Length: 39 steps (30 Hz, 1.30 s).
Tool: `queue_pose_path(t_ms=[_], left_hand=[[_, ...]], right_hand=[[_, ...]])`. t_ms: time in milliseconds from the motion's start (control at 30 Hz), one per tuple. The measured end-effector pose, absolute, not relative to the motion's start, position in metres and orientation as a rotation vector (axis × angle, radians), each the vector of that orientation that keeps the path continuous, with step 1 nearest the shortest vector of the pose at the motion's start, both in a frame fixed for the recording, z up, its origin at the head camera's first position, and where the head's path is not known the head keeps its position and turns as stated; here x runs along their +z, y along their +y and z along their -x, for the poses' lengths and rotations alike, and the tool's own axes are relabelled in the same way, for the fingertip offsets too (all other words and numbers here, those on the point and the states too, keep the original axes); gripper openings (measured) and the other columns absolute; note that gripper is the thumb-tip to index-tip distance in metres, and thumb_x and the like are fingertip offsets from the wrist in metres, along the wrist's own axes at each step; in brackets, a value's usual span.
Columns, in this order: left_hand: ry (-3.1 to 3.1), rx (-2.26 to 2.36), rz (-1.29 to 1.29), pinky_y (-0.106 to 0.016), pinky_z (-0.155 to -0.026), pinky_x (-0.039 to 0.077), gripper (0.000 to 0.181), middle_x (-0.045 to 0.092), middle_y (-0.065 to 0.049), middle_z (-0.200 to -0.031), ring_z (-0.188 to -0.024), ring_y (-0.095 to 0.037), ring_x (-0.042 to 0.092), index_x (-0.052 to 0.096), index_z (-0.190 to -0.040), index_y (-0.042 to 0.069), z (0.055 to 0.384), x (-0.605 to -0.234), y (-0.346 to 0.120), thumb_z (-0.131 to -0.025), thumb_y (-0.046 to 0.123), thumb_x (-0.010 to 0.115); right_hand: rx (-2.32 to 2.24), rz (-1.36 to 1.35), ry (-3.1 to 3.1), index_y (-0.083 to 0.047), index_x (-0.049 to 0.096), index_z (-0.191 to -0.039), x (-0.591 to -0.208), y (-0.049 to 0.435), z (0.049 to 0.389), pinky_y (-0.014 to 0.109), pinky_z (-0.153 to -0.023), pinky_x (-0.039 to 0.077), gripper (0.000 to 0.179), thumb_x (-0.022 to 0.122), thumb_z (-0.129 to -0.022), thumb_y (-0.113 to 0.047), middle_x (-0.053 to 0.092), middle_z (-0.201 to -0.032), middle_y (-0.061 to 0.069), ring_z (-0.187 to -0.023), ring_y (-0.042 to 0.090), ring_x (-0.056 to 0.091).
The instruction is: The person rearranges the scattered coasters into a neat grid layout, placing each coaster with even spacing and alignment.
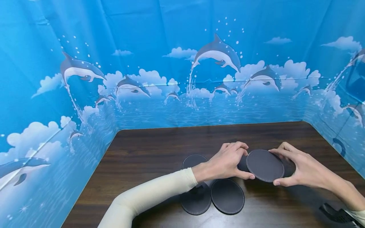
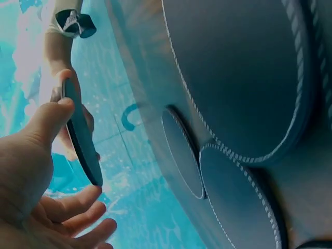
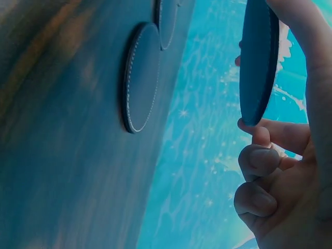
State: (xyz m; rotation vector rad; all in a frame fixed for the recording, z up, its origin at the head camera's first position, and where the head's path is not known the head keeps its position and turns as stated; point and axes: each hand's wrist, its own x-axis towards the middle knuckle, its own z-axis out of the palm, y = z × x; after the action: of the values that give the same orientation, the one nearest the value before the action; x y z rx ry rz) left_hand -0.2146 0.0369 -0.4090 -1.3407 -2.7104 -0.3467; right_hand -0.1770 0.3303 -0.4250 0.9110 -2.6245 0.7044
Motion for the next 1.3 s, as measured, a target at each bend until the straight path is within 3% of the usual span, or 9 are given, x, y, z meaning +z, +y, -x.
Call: queue_pose_path(t_ms=[367, 667, 933, 1300], left_hand=[[-2.701, -0.252, 1.351, -0.033, -0.108, 0.030, 0.059, 0.051, 0.008, -0.139, -0.137, -0.006, 0.036, 0.071, -0.115, 0.019, 0.181, -0.416, 0.033, -0.084, 0.069, 0.069], [-2.789, -0.189, 1.372, -0.033, -0.108, 0.031, 0.050, 0.048, 0.008, -0.142, -0.138, -0.008, 0.034, 0.073, -0.110, 0.027, 0.169, -0.433, 0.037, -0.084, 0.069, 0.070], [-2.807, -0.149, 1.370, -0.031, -0.108, 0.029, 0.046, 0.046, 0.008, -0.144, -0.138, -0.009, 0.034, 0.072, -0.100, 0.029, 0.168, -0.437, 0.039, -0.081, 0.070, 0.072], [-2.803, -0.041, 1.325, -0.030, -0.105, 0.032, 0.049, 0.046, 0.009, -0.141, -0.133, -0.010, 0.039, 0.072, -0.094, 0.028, 0.160, -0.450, 0.040, -0.079, 0.074, 0.071]], right_hand=[[0.698, -0.915, -2.647, -0.016, 0.066, -0.132, -0.442, 0.328, 0.149, 0.024, -0.061, 0.037, 0.089, 0.098, -0.057, -0.050, 0.043, -0.105, -0.019, -0.078, -0.001, 0.049], [0.667, -0.939, -2.657, -0.013, 0.068, -0.127, -0.465, 0.324, 0.133, 0.020, -0.050, 0.029, 0.087, 0.095, -0.059, -0.058, 0.038, -0.102, -0.019, -0.057, -0.006, 0.036], [0.731, -0.921, -2.679, -0.012, 0.068, -0.128, -0.474, 0.325, 0.130, 0.022, -0.052, 0.031, 0.085, 0.096, -0.059, -0.053, 0.037, -0.101, -0.019, -0.062, -0.005, 0.041], [0.739, -0.969, -2.738, -0.016, 0.069, -0.129, -0.480, 0.322, 0.131, 0.018, -0.050, 0.028, 0.082, 0.095, -0.060, -0.054, 0.037, -0.097, -0.018, -0.058, -0.006, 0.034]])
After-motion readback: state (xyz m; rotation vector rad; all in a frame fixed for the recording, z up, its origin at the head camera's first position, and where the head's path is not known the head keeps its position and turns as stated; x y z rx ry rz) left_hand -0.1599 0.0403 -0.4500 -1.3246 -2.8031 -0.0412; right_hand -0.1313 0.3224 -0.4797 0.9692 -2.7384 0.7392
